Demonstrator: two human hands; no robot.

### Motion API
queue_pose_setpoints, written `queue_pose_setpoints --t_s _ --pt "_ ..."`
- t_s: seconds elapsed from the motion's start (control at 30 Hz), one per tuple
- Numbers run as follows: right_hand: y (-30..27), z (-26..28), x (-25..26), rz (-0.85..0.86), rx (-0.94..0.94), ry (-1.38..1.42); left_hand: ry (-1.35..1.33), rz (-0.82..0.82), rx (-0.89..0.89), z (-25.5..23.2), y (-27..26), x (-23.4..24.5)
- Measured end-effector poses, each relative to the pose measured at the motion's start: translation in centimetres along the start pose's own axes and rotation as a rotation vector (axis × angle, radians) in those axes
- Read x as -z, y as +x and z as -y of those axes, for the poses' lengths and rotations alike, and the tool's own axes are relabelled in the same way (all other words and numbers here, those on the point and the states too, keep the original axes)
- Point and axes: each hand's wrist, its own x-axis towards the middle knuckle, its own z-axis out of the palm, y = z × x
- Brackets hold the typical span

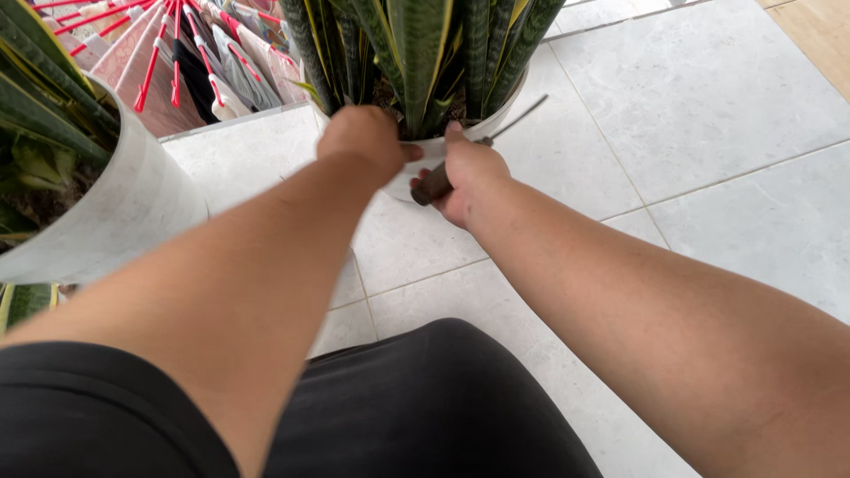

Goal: The person uses a knife to cut the leaves of a snake plant at the base. The person holds the leaves with one hand and cuts them with the other, placing the cut leaves on the floor.

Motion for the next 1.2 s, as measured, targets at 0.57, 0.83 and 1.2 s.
queue_pose_setpoints --t_s 0.57,0.83,1.2 --pt "0.6 1.0 1.4 -0.111 0.119 -0.358 -0.186 -0.292 -0.058 2.7 0.9 -3.4" --pt "2.5 4.3 4.7 -0.187 0.154 -0.541 -0.306 -0.047 0.056 -2.0 -2.3 -1.5" --pt "-7.8 -5.3 10.4 0.079 0.344 -0.413 -1.168 -0.780 -0.019 -2.9 -2.8 5.6"
